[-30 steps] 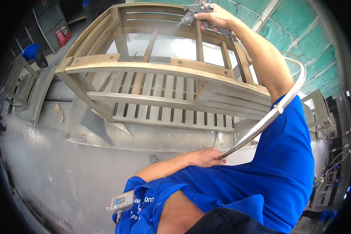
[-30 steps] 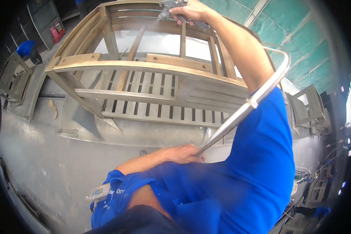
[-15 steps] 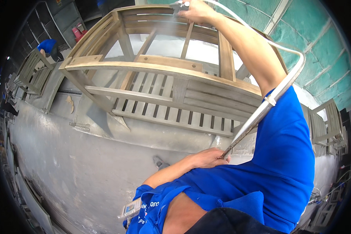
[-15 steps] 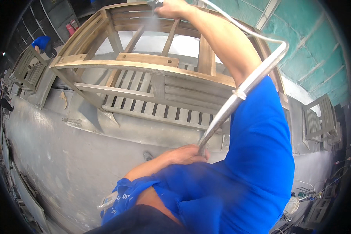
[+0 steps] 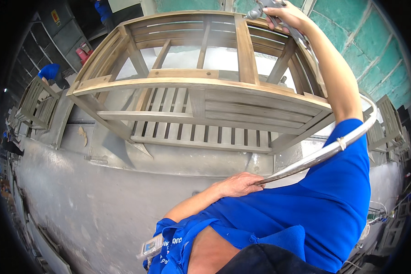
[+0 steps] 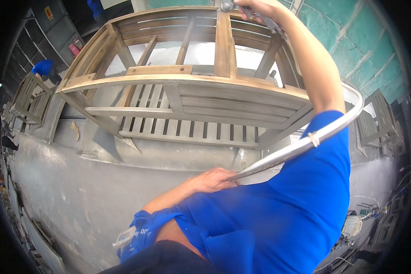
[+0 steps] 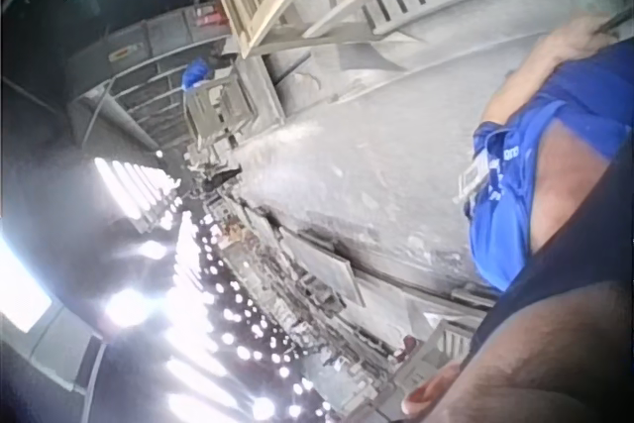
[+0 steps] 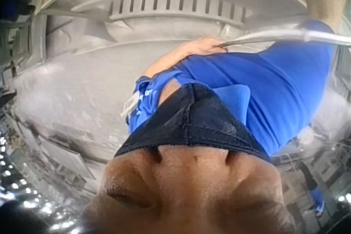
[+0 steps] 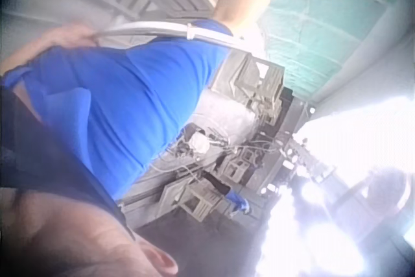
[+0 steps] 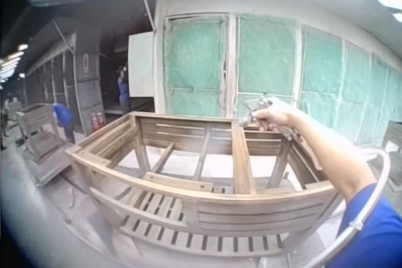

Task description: The person uses a spray gun to apply a light-colored coating to a wooden furniture frame. They move around the frame to cover multiple sides and sections, including the slats and frame edges.

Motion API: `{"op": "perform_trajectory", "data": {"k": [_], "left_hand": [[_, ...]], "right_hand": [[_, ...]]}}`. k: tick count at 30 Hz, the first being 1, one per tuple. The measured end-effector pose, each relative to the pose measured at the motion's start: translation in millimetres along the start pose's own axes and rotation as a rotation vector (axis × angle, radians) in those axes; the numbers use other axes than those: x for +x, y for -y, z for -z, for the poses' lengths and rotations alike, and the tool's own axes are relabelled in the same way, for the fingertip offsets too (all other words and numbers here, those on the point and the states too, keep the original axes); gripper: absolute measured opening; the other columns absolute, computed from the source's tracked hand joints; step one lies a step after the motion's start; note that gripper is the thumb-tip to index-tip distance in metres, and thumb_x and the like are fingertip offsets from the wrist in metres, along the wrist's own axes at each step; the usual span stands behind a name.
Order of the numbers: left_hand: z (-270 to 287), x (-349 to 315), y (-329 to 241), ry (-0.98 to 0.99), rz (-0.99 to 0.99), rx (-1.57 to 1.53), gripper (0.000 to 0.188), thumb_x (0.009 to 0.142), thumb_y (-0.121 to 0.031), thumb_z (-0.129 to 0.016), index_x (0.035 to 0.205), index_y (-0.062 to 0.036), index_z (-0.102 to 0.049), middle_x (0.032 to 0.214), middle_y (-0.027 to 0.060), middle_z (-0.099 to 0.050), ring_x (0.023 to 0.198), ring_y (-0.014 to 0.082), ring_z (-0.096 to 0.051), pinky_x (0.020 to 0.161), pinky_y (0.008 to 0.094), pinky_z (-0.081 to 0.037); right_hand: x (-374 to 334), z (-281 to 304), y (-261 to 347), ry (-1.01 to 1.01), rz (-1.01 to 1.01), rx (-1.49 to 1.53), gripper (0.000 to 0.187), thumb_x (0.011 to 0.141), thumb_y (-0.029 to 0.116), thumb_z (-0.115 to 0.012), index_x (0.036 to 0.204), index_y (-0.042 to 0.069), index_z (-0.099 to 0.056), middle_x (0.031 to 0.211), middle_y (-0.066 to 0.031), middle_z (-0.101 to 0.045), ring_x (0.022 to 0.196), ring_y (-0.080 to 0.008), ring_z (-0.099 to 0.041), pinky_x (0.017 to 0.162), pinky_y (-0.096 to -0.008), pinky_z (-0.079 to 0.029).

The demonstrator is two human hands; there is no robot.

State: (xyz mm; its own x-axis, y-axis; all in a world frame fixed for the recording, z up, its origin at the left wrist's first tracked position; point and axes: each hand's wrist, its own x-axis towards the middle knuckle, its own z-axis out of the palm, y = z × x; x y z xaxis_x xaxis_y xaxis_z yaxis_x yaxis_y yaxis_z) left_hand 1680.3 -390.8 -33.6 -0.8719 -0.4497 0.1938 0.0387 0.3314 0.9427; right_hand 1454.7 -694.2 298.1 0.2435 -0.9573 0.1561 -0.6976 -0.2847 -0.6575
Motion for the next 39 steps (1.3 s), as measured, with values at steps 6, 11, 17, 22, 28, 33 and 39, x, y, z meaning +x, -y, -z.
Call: {"op": "perform_trajectory", "data": {"k": [6, 11, 17, 22, 28, 33, 39], "left_hand": [[-21.3, 59.6, -0.9, -0.067, 0.078, 0.182, 0.032, 0.100, -0.028, -0.065, 0.118, -0.0023, -0.065, 0.110, 0.0188, -0.071, 0.107, 0.0392, -0.067, 0.092, 0.0469, -0.052], [-47.6, 120.3, 4.4, -0.116, 0.167, 0.047, 0.029, 0.099, -0.024, -0.066, 0.117, -0.0019, -0.066, 0.111, 0.0184, -0.070, 0.108, 0.0389, -0.066, 0.092, 0.0459, -0.051], [-45.8, 120.9, -10.8, -0.365, 0.168, 0.057, 0.024, 0.098, -0.020, -0.066, 0.112, -0.0004, -0.066, 0.103, 0.0195, -0.070, 0.101, 0.0399, -0.067, 0.088, 0.0464, -0.051], [-22.8, 74.3, -38.6, -0.558, 0.253, 0.181, 0.032, 0.103, -0.031, -0.062, 0.114, -0.0018, -0.063, 0.100, 0.0183, -0.069, 0.096, 0.0393, -0.066, 0.083, 0.0462, -0.052], [-20.8, 40.7, -44.5, -0.723, 0.369, 0.122, 0.028, 0.102, -0.028, -0.064, 0.115, -0.0033, -0.065, 0.101, 0.0156, -0.070, 0.095, 0.0352, -0.068, 0.085, 0.0428, -0.054], [-7.8, 14.0, -34.1, -0.872, 0.348, -0.014, 0.020, 0.100, -0.018, -0.066, 0.114, -0.0027, -0.066, 0.098, 0.0154, -0.069, 0.093, 0.0328, -0.068, 0.084, 0.0406, -0.053], [24.8, -6.8, -35.5, -0.796, 0.370, 0.073, 0.023, 0.103, -0.023, -0.064, 0.113, -0.0016, -0.066, 0.102, 0.0156, -0.070, 0.095, 0.0327, -0.068, 0.084, 0.0410, -0.054]], "right_hand": [[-35.7, 23.6, -43.3, 0.200, 0.097, 0.113, 0.029, 0.098, 0.035, -0.069, 0.094, 0.006, -0.066, 0.071, -0.0034, -0.068, 0.055, -0.0052, -0.060, 0.036, -0.0194, -0.038], [7.8, 23.0, -61.5, 0.113, 0.220, -0.046, 0.025, 0.097, 0.032, -0.069, 0.101, 0.009, -0.061, 0.076, 0.0002, -0.065, 0.065, -0.0067, -0.067, 0.039, -0.0223, -0.043], [60.1, -33.8, -19.6, 0.082, 0.485, 0.263, 0.027, 0.095, 0.028, -0.066, 0.113, 0.008, -0.068, 0.078, -0.0026, -0.069, 0.062, -0.0088, -0.061, 0.048, -0.0271, -0.049], [158.3, -138.0, 46.2, -0.073, 0.927, 0.322, 0.044, 0.095, 0.023, -0.062, 0.135, 0.004, -0.065, 0.122, -0.0156, -0.074, 0.110, -0.0276, -0.071, 0.096, -0.0378, -0.056], [251.8, -231.1, 90.1, -0.286, 0.959, -0.043, 0.039, 0.089, 0.018, -0.061, 0.124, 0.004, -0.070, 0.104, -0.0176, -0.071, 0.094, -0.0304, -0.068, 0.082, -0.0395, -0.053], [195.0, -249.6, 123.0, 0.210, 0.596, 0.123, 0.044, 0.095, 0.031, -0.065, 0.136, 0.014, -0.064, 0.073, -0.0062, -0.070, 0.048, -0.0169, -0.061, 0.045, -0.0333, -0.051], [206.5, -265.7, 145.3, 0.206, 0.695, 0.337, 0.032, 0.091, 0.026, -0.064, 0.113, 0.003, -0.068, 0.086, -0.0092, -0.069, 0.070, -0.0186, -0.061, 0.061, -0.0311, -0.048]]}}
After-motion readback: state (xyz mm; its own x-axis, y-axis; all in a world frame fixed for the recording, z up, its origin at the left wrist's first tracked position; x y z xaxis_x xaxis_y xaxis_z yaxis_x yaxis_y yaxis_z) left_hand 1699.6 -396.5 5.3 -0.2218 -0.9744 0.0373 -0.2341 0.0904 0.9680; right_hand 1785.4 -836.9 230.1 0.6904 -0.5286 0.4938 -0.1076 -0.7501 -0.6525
